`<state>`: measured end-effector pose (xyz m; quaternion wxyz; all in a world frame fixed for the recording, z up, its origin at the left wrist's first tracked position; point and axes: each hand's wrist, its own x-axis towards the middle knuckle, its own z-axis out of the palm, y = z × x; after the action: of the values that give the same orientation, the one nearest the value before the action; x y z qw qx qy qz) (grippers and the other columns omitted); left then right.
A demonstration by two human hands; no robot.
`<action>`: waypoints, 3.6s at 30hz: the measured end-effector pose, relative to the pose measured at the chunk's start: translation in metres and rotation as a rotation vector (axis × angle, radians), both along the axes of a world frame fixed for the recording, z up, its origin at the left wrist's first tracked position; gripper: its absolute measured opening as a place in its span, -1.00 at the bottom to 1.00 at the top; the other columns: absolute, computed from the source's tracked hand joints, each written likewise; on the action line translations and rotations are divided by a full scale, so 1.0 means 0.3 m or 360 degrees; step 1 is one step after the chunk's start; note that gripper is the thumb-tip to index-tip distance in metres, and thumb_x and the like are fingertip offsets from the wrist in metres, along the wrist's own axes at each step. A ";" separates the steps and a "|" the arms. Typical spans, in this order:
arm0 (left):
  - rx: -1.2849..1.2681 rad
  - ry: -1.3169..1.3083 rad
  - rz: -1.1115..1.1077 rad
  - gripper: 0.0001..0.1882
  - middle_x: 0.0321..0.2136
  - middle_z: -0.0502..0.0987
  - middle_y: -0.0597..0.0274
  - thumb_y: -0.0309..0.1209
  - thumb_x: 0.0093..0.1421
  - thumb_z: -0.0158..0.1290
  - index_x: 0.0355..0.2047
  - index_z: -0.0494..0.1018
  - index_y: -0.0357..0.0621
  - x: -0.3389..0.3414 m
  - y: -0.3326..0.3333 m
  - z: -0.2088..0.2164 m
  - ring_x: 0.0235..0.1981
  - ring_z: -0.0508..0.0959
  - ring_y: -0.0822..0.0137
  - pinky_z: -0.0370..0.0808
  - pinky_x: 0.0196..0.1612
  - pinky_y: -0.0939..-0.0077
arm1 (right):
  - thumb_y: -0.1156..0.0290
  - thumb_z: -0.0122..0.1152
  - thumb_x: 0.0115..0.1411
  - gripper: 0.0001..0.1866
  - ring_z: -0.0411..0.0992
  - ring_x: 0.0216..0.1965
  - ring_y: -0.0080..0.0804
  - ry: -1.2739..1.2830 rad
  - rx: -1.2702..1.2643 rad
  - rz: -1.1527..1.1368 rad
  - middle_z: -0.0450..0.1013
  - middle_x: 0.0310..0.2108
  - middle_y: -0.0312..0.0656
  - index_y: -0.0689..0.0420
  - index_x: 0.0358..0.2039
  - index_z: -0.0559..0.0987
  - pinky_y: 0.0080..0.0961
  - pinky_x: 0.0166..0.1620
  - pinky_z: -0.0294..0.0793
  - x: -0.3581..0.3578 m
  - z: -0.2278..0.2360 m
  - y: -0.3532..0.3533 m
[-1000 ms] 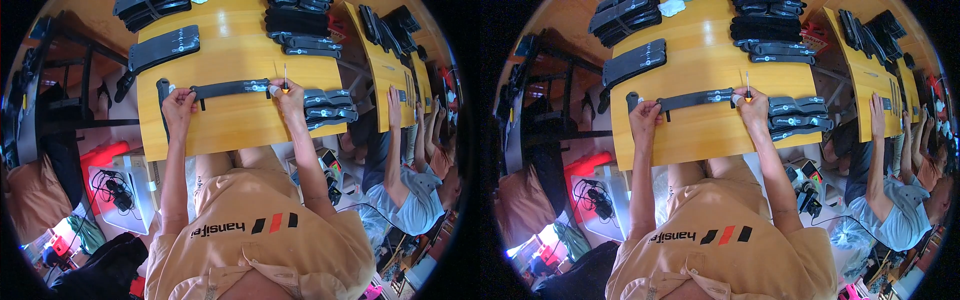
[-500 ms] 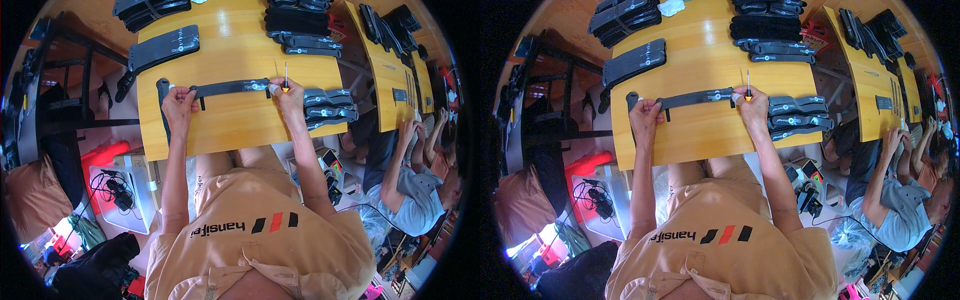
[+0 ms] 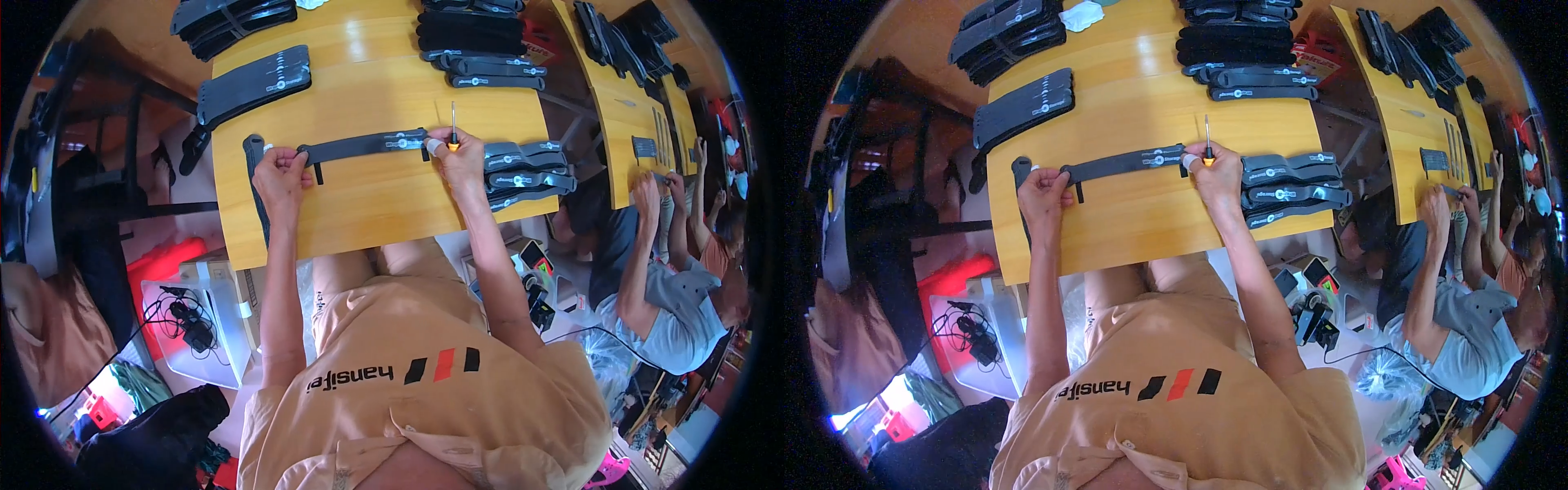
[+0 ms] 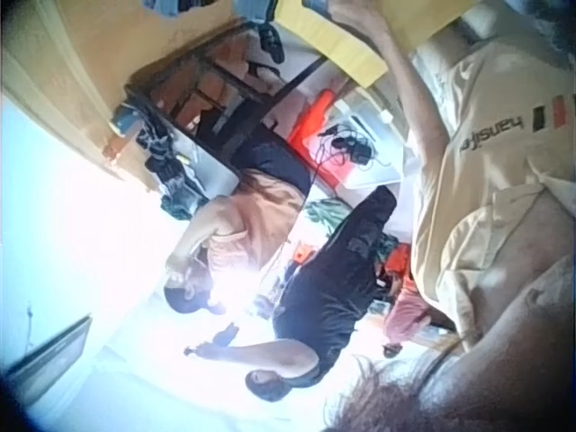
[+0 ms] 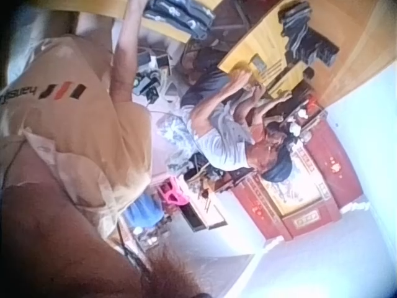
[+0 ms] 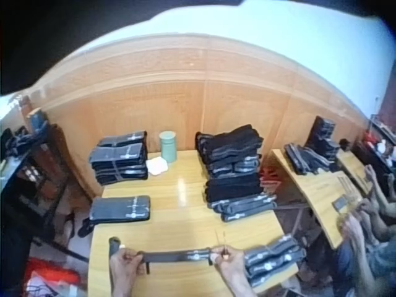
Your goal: The recorder is assembling black hardware handles by attaching components, inserting fasteners, and applying labels.
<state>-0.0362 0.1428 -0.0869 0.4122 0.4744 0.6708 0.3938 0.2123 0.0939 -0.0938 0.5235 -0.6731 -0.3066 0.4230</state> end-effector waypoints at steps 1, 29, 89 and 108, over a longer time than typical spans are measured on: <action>0.0009 -0.0011 -0.0004 -0.88 -0.70 0.45 0.24 -0.54 0.02 0.13 -0.48 0.42 -0.35 -0.002 0.001 -0.003 -0.75 0.44 0.52 0.41 -0.69 0.68 | 0.58 0.19 -0.07 -0.95 0.23 -0.68 -0.74 -0.0016 -0.0008 0.0013 0.36 -0.69 -0.39 0.23 -0.52 0.56 -0.74 -0.62 0.17 0.002 -0.011 0.001; 0.0089 0.0034 -0.0033 -0.88 -0.68 0.46 0.22 -0.55 0.01 0.12 -0.49 0.42 -0.38 -0.004 -0.002 -0.021 -0.75 0.45 0.50 0.39 -0.69 0.67 | 0.53 0.20 -0.09 -0.92 0.45 -0.58 -0.32 -0.0827 0.0149 -0.0080 0.47 -0.62 -0.06 0.23 -0.51 0.56 -0.50 -0.42 0.38 -0.036 0.019 0.000; 0.0088 -0.0022 0.0010 -0.86 -0.68 0.36 0.30 -0.60 -0.01 0.11 -0.47 0.36 -0.26 -0.011 0.000 -0.020 -0.77 0.42 0.52 0.37 -0.73 0.67 | 0.52 0.24 -0.16 -0.93 0.40 -0.64 -0.42 -0.0678 -0.0096 0.0064 0.42 -0.71 -0.17 0.21 -0.61 0.52 -0.49 -0.47 0.38 0.011 0.000 0.044; 0.0748 0.1412 -0.1063 -0.28 0.24 -0.04 0.14 -0.02 0.07 -0.03 0.20 0.07 0.01 0.208 -0.168 -0.030 0.25 -0.05 0.07 -0.16 0.20 -0.09 | 0.51 0.14 -0.11 -0.94 0.44 -0.56 -0.28 -0.0720 -0.0038 0.0068 0.44 -0.64 -0.07 0.21 -0.57 0.53 -0.43 -0.43 0.39 0.007 0.011 0.041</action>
<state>0.0263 0.0924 -0.0959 0.0785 0.8567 0.4886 0.1453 0.2145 0.1061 -0.0906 0.4243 -0.7502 -0.4254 0.2759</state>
